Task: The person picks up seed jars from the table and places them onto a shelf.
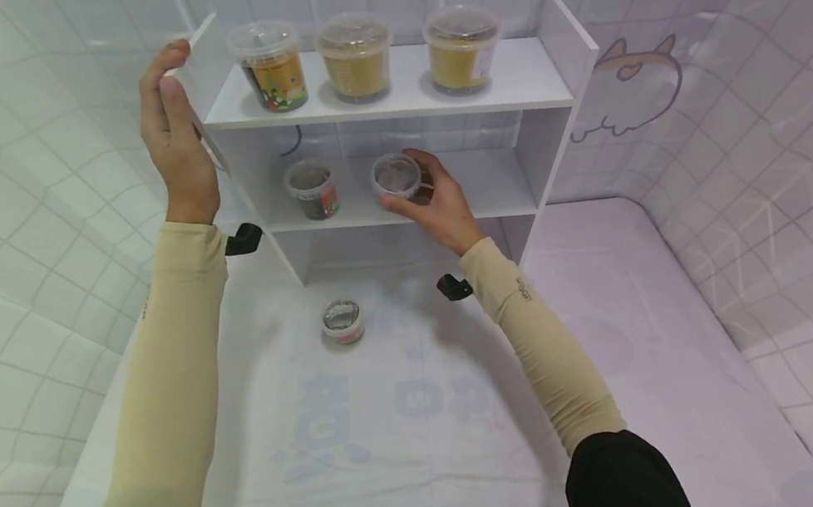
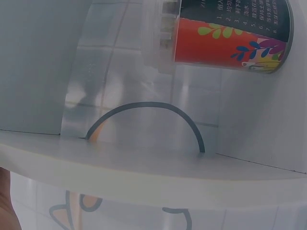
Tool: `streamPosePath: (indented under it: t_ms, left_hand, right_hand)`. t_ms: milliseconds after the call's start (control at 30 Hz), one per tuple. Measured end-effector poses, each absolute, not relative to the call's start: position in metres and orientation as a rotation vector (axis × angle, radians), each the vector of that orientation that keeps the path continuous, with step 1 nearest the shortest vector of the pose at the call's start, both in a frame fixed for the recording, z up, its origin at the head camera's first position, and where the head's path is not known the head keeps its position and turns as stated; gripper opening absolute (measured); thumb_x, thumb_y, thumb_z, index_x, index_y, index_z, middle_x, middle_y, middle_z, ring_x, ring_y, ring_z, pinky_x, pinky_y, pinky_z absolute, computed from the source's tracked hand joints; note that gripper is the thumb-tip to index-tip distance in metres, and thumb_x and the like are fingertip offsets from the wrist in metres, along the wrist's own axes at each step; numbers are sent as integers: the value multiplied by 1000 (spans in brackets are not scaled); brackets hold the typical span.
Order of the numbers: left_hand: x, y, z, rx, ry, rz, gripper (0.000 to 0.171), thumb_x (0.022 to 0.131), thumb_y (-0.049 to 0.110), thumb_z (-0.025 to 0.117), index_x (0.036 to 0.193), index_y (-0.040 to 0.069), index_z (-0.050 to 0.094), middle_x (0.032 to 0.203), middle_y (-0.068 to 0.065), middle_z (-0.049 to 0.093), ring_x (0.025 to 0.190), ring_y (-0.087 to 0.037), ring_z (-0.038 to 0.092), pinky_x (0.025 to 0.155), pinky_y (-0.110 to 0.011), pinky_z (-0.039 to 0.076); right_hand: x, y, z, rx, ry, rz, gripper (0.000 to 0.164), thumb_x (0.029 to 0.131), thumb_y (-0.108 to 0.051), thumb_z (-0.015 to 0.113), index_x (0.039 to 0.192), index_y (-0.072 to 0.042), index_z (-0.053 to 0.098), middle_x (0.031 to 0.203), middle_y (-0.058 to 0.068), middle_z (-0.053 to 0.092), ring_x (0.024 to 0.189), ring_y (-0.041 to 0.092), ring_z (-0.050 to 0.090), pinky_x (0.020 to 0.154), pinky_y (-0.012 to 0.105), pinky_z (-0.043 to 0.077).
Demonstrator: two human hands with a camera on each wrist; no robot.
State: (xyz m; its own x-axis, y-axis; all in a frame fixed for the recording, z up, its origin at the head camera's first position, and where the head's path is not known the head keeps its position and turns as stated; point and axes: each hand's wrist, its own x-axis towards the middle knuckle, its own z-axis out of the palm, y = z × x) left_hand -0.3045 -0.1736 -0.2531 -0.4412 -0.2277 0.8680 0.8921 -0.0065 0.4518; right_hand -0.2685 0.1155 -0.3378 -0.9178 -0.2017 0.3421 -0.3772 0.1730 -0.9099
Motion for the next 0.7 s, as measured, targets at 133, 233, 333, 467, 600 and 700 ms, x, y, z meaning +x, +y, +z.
streamPosePath:
  t_ms: [133, 233, 333, 467, 600, 700]
  left_hand:
    - [-304, -174, -253, -742, -1385, -1592, 36, 105, -12, 32, 122, -4, 62, 133, -11, 61, 134, -21, 49, 120, -37, 29]
    - [-305, -174, -253, -743, -1383, -1594, 36, 105, -12, 32, 122, -4, 62, 133, -11, 61, 134, -21, 49, 120, -37, 29]
    - [-305, -173, -253, -745, -1380, -1596, 35, 105, -12, 32, 122, -5, 62, 133, -11, 61, 134, -21, 49, 120, -37, 30]
    - [-305, -174, -253, -745, -1377, -1592, 35, 105, -12, 32, 122, -5, 62, 132, -11, 62, 134, -22, 49, 120, -38, 30]
    - [-305, -173, -253, -745, -1378, -1589, 35, 105, -12, 32, 121, -5, 62, 132, -11, 62, 134, -22, 49, 120, -38, 29]
    - [-305, -173, -253, -743, -1381, -1587, 35, 105, -12, 32, 122, -5, 62, 132, -11, 62, 134, -21, 49, 120, -38, 29]
  right_hand:
    - [-276, 114, -343, 552, -2330, 1825, 74, 90, -12, 78, 153, -5, 39, 141, 15, 51, 119, 27, 58, 102, 37, 49]
    - [-286, 114, -353, 534, -2341, 1798, 75, 91, -18, 78, 154, -9, 39, 141, 14, 51, 118, 27, 58, 98, 36, 51]
    - [-291, 114, -358, 501, -2362, 1785, 77, 91, -26, 79, 156, -16, 38, 140, 11, 52, 117, 26, 59, 94, 35, 52]
    - [-293, 112, -358, 454, -2411, 1771, 81, 91, -34, 79, 157, -19, 35, 140, 10, 52, 118, 23, 58, 93, 35, 54]
    - [-292, 111, -356, 443, -2428, 1759, 83, 91, -38, 78, 158, -17, 34, 139, 10, 52, 119, 22, 57, 94, 35, 53]
    - [-293, 111, -355, 450, -2433, 1763, 83, 91, -38, 77, 158, -16, 34, 138, 10, 53, 118, 22, 57, 94, 36, 53]
